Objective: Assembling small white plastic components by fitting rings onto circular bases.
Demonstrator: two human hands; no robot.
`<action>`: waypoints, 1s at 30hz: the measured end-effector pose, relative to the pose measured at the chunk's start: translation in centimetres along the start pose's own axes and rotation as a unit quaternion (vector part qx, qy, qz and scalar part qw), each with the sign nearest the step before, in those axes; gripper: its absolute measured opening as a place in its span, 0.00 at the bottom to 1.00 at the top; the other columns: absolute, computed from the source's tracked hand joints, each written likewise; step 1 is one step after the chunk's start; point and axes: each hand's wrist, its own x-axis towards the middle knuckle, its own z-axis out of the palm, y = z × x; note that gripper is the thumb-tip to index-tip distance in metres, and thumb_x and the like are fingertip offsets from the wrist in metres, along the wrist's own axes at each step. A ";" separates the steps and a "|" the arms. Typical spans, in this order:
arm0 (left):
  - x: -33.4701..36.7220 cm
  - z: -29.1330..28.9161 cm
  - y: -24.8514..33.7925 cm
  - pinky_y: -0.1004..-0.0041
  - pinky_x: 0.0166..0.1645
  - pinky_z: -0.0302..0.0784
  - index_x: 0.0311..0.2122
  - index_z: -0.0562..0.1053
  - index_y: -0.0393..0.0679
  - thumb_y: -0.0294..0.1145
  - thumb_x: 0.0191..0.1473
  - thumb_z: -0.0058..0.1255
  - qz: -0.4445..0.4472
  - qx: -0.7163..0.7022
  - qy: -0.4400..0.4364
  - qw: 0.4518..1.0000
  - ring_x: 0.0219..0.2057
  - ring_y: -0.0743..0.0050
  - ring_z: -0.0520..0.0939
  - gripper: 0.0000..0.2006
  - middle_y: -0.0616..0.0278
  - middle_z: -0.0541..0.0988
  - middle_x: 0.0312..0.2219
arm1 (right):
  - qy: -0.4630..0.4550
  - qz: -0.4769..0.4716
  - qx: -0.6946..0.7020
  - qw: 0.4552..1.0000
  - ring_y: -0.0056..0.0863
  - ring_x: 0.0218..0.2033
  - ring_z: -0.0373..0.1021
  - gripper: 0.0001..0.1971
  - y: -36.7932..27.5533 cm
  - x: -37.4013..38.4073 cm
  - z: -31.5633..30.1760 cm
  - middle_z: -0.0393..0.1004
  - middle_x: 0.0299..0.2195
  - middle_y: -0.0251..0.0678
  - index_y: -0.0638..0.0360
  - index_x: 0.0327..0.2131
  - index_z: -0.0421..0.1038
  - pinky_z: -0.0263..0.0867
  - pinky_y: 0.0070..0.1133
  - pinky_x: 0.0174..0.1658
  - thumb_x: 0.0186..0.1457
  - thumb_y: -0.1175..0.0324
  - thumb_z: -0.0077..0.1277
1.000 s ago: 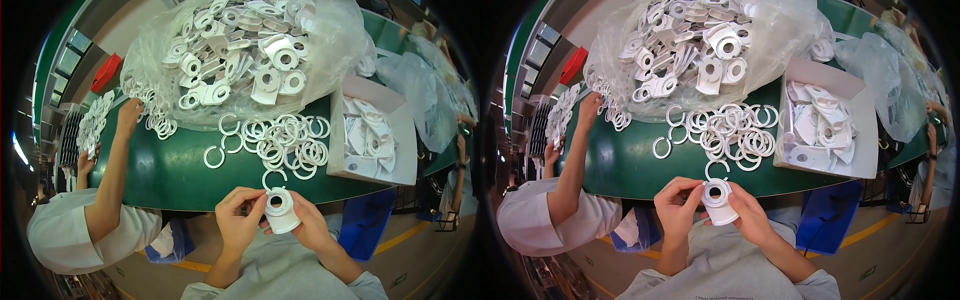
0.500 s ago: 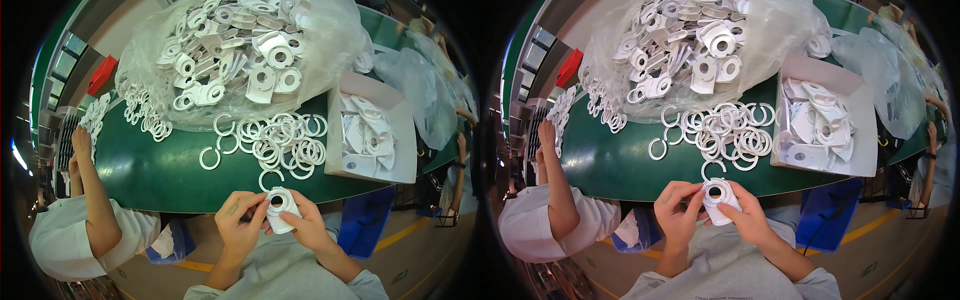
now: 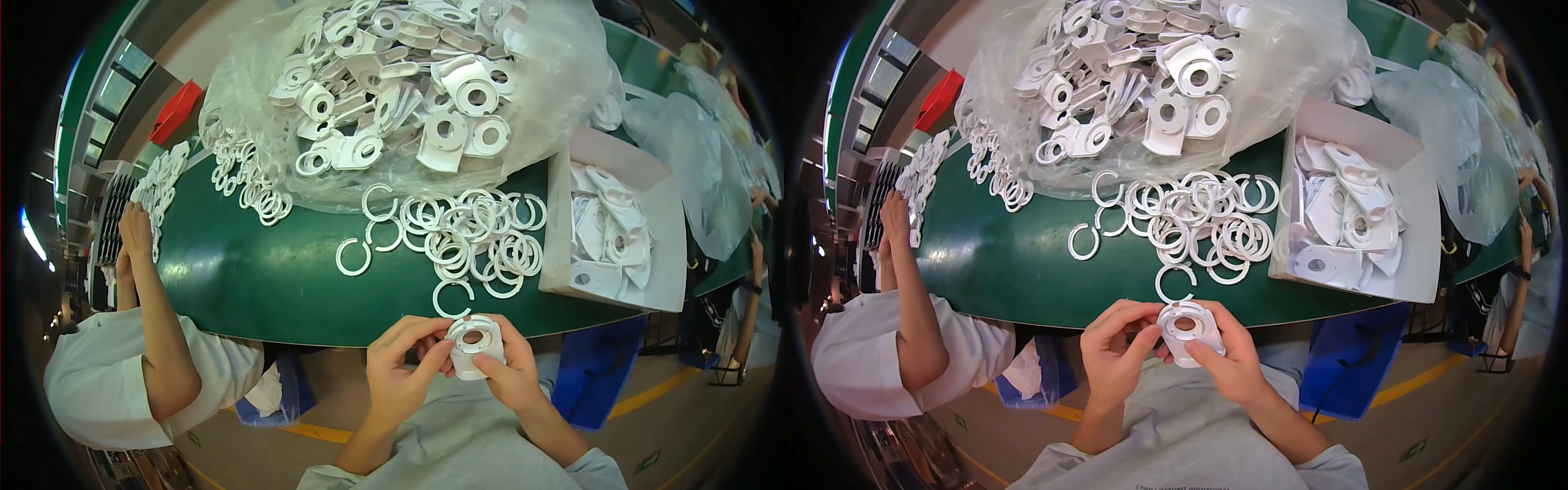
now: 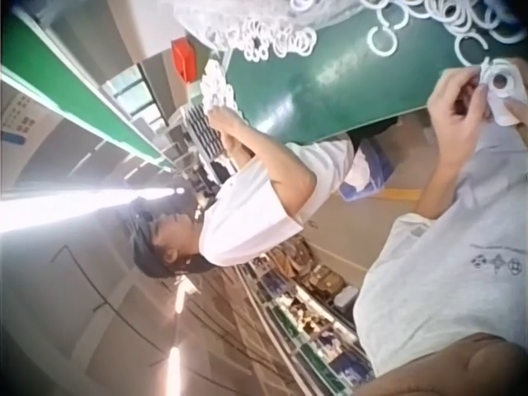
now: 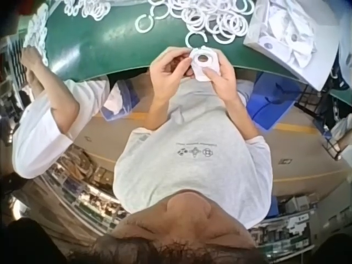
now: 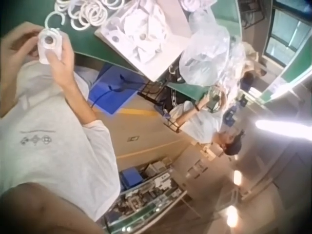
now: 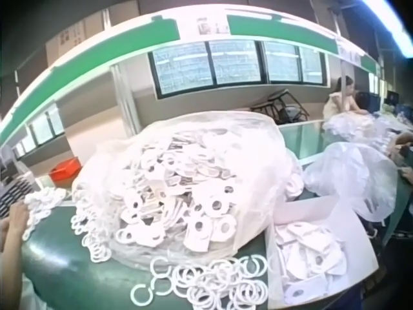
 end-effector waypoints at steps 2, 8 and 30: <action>0.0 0.1 -0.2 0.85 0.25 0.65 0.38 0.76 0.34 0.16 0.46 0.54 -0.013 -0.015 0.002 1.000 0.23 0.84 0.74 0.11 0.61 0.76 0.29 | -0.016 -0.021 -0.024 0.999 0.32 0.32 0.73 0.16 0.0 -0.1 -0.1 0.70 0.39 0.44 0.67 0.48 0.58 0.71 0.27 0.38 0.55 0.77 0.41; 0.1 -0.1 -0.8 0.84 0.27 0.68 0.38 0.76 0.33 0.17 0.49 0.53 -0.040 -0.029 -0.006 0.999 0.23 0.84 0.74 0.09 0.62 0.76 0.28 | 0.014 0.024 -0.036 0.999 0.26 0.33 0.73 0.12 0.1 0.2 0.3 0.73 0.37 0.41 0.67 0.46 0.62 0.71 0.22 0.38 0.59 0.76 0.39; 0.7 0.2 0.6 0.83 0.25 0.73 0.37 0.76 0.34 0.13 0.44 0.54 0.095 0.068 -0.036 0.992 0.25 0.79 0.77 0.12 0.59 0.75 0.30 | 0.022 -0.043 -0.230 0.972 0.16 0.29 0.68 0.09 -1.7 0.6 0.6 0.75 0.29 0.33 0.67 0.36 0.72 0.63 0.14 0.33 0.56 0.72 0.46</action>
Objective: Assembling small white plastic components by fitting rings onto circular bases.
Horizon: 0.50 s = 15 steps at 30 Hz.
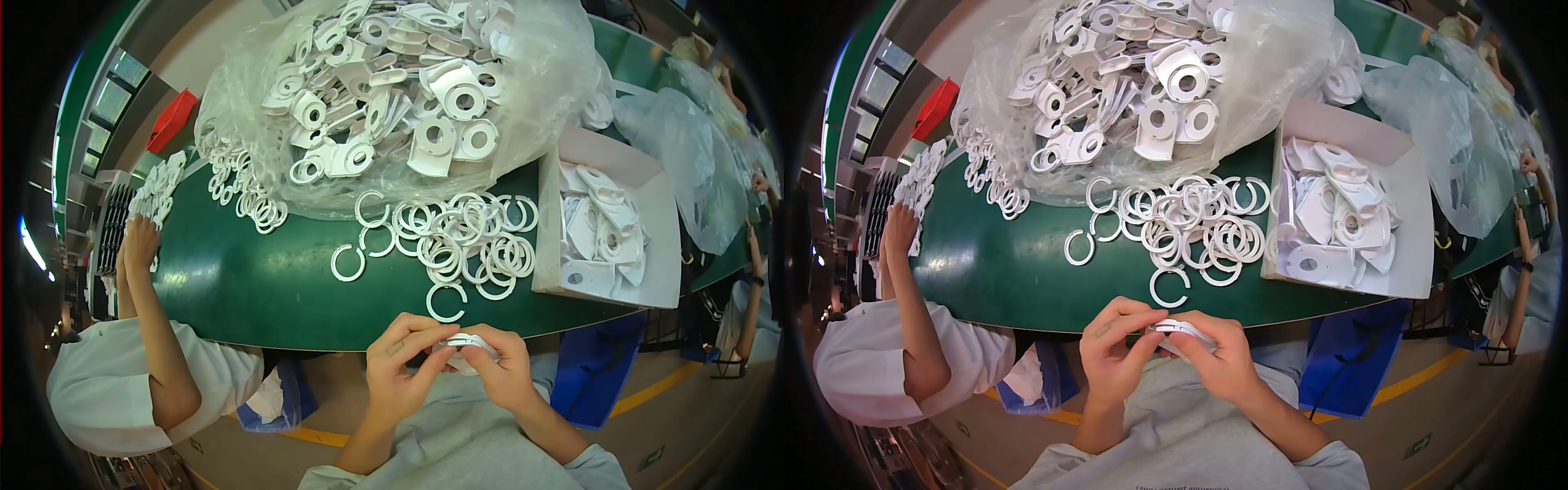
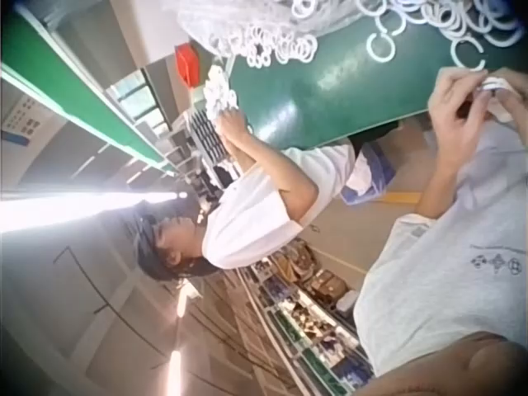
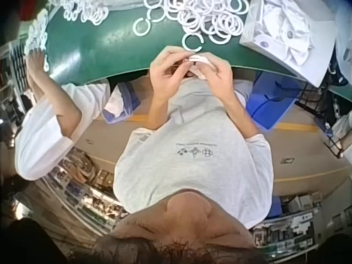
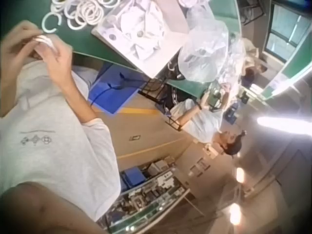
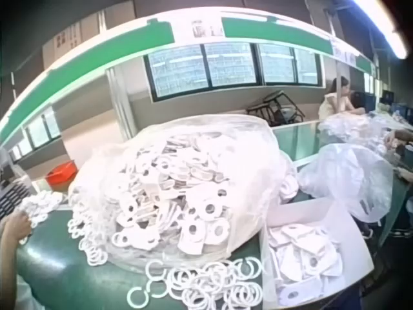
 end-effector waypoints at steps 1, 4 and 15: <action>0.0 -0.1 -0.1 0.83 0.24 0.74 0.38 0.76 0.33 0.13 0.44 0.54 -0.011 -0.025 -0.010 1.000 0.25 0.78 0.77 0.12 0.59 0.74 0.30 | -0.010 -0.002 0.005 1.000 0.17 0.28 0.69 0.09 -0.2 0.1 0.0 0.75 0.28 0.34 0.67 0.36 0.72 0.63 0.15 0.33 0.56 0.72 0.45; -0.2 -0.2 0.1 0.81 0.29 0.68 0.33 0.77 0.33 0.12 0.38 0.56 -0.055 -0.053 0.011 0.997 0.27 0.75 0.74 0.12 0.57 0.75 0.28 | -0.029 0.005 0.028 0.999 0.17 0.26 0.69 0.08 0.3 0.2 0.1 0.75 0.26 0.34 0.67 0.36 0.72 0.63 0.15 0.31 0.56 0.73 0.45; -1.1 0.3 -0.2 0.82 0.29 0.72 0.31 0.76 0.32 0.13 0.41 0.55 -0.070 -0.051 0.023 0.996 0.26 0.77 0.76 0.08 0.59 0.75 0.27 | -0.053 0.002 -0.079 0.995 0.18 0.24 0.72 0.10 1.0 -0.5 0.1 0.75 0.23 0.36 0.70 0.32 0.73 0.68 0.18 0.28 0.57 0.71 0.45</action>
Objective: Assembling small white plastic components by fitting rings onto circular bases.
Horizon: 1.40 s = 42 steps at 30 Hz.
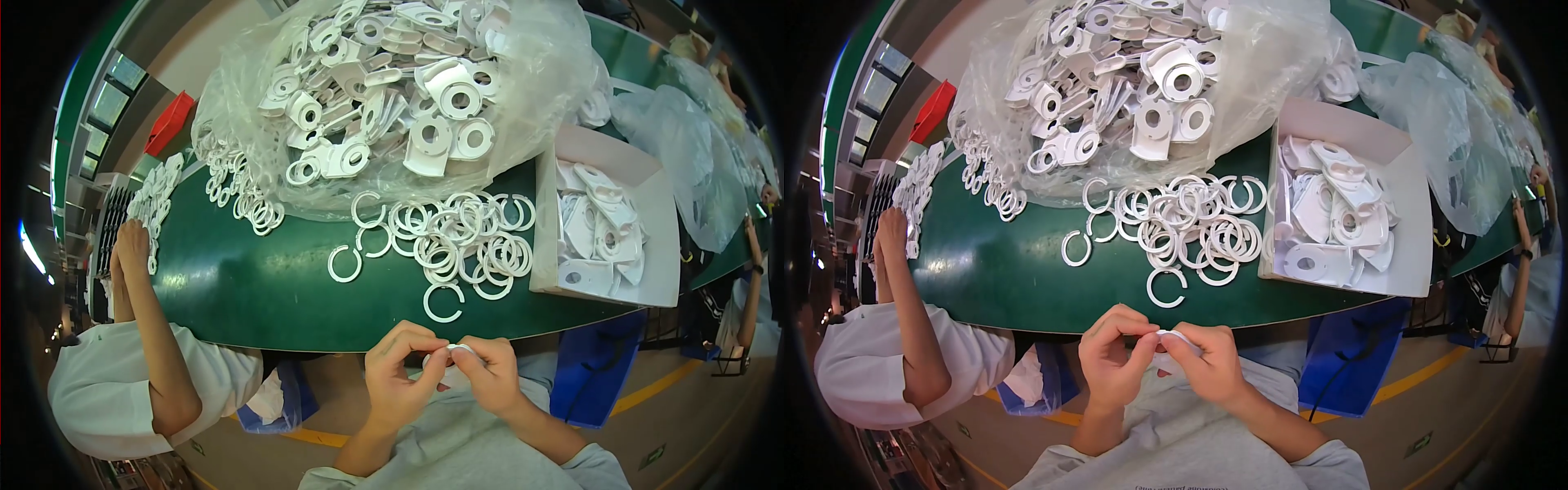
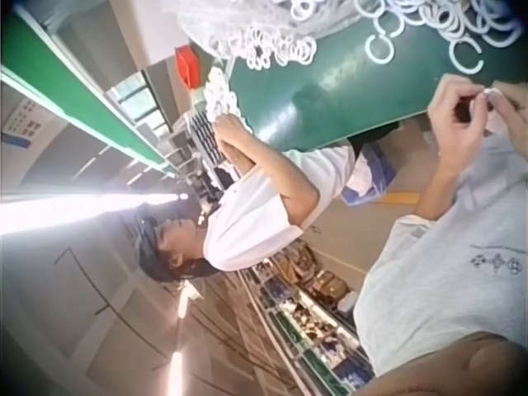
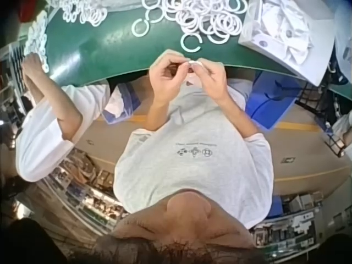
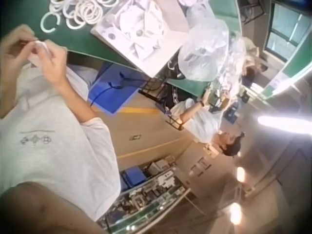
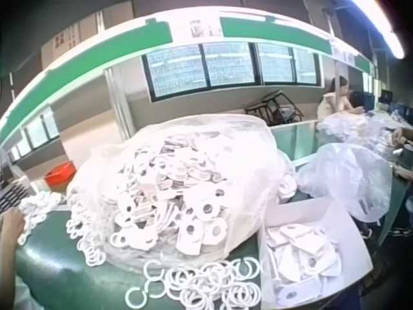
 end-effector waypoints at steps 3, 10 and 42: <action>0.0 0.2 -0.6 0.83 0.27 0.73 0.33 0.75 0.33 0.15 0.43 0.56 -0.007 0.007 0.018 1.000 0.26 0.79 0.78 0.09 0.61 0.74 0.27 | 0.031 0.068 0.140 0.987 0.18 0.25 0.71 0.13 0.4 -0.2 0.8 0.74 0.24 0.36 0.69 0.32 0.72 0.67 0.17 0.26 0.61 0.68 0.41; 0.8 -0.3 0.4 0.81 0.31 0.73 0.42 0.72 0.34 0.17 0.44 0.57 -0.064 0.050 -0.080 0.993 0.32 0.78 0.77 0.17 0.61 0.72 0.34 | 0.047 0.086 0.250 0.963 0.24 0.25 0.71 0.26 1.1 0.2 0.1 0.73 0.31 0.40 0.69 0.38 0.67 0.68 0.21 0.29 0.65 0.54 0.25; 18.7 -0.3 -3.2 0.63 0.43 0.70 0.45 0.70 0.38 0.32 0.40 0.62 0.242 0.396 0.085 0.882 0.40 0.51 0.74 0.24 0.51 0.73 0.38 | 0.504 -0.116 -0.430 0.740 0.21 0.22 0.68 0.10 -11.5 1.5 -33.7 0.74 0.23 0.33 0.64 0.28 0.74 0.63 0.19 0.26 0.51 0.72 0.42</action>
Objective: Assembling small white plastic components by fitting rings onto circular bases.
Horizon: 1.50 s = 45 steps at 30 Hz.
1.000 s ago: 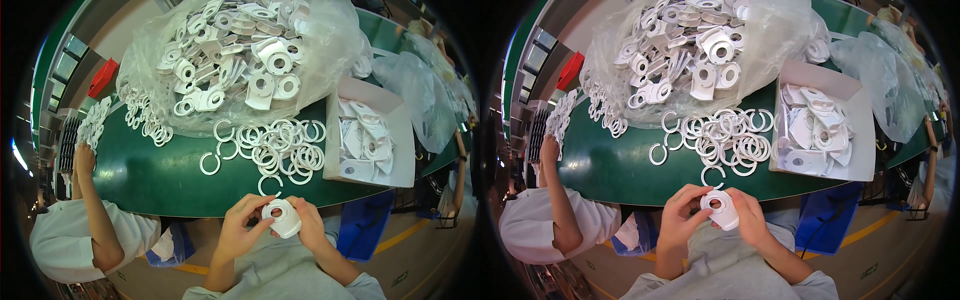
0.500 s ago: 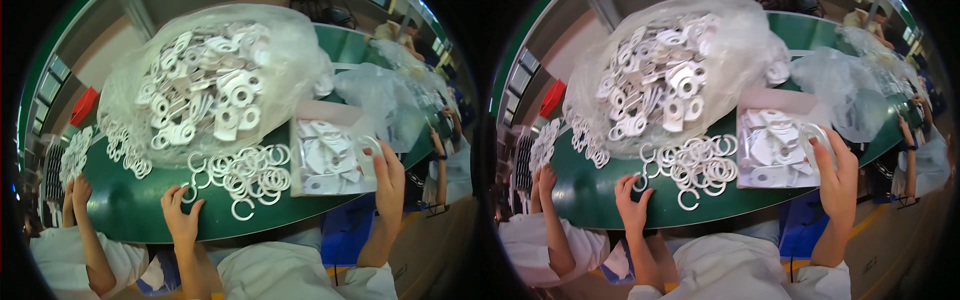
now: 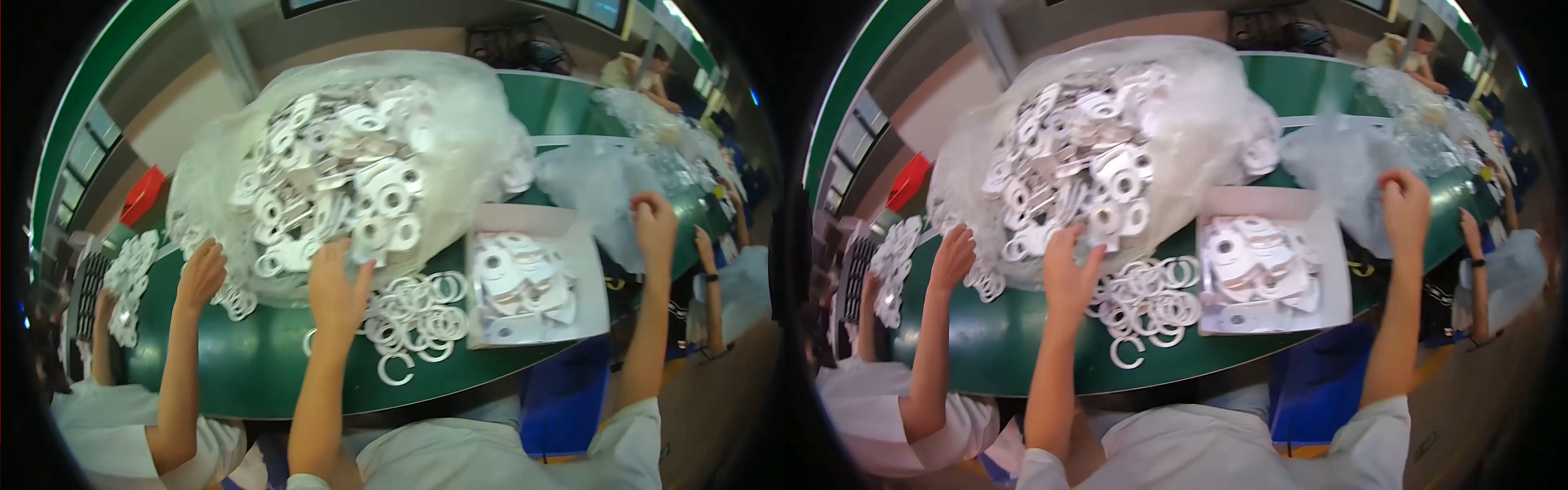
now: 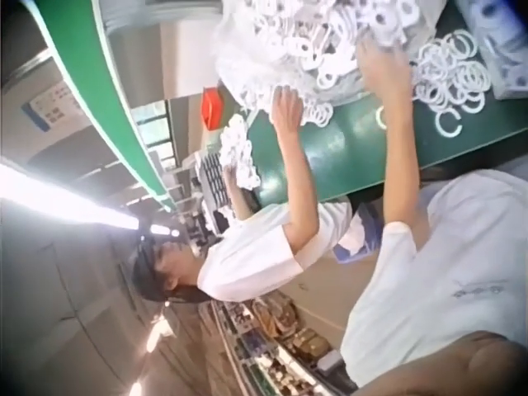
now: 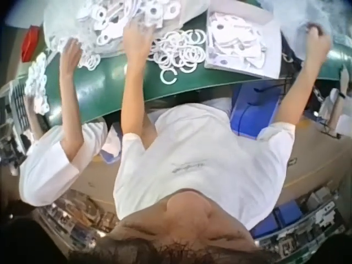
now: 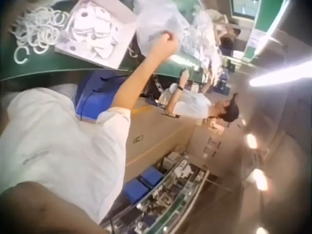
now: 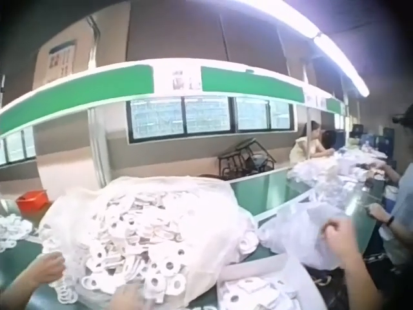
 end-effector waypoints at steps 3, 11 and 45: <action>2.4 0.6 2.0 0.62 0.44 0.71 0.49 0.66 0.37 0.35 0.40 0.62 -0.050 0.079 -0.065 0.994 0.41 0.50 0.74 0.29 0.51 0.72 0.40 | -0.137 -0.067 -0.156 0.976 0.32 0.21 0.69 0.08 3.1 4.8 1.7 0.72 0.19 0.40 0.66 0.23 0.73 0.64 0.24 0.27 0.46 0.72 0.45; 0.9 -2.3 3.4 0.67 0.41 0.73 0.53 0.64 0.37 0.27 0.42 0.58 -0.124 -0.095 -0.035 0.987 0.42 0.60 0.75 0.30 0.54 0.73 0.43 | -0.214 -0.073 -0.101 0.969 0.42 0.38 0.70 0.21 0.5 4.6 10.2 0.73 0.34 0.48 0.64 0.47 0.65 0.66 0.33 0.40 0.53 0.60 0.45; -10.4 -7.9 7.4 0.64 0.51 0.70 0.56 0.59 0.30 0.27 0.47 0.49 -0.273 -0.537 -0.050 0.796 0.46 0.59 0.76 0.29 0.48 0.72 0.46 | -0.171 -0.108 0.064 0.977 0.32 0.23 0.73 0.14 4.6 3.3 5.2 0.75 0.29 0.43 0.64 0.39 0.70 0.69 0.29 0.27 0.53 0.65 0.47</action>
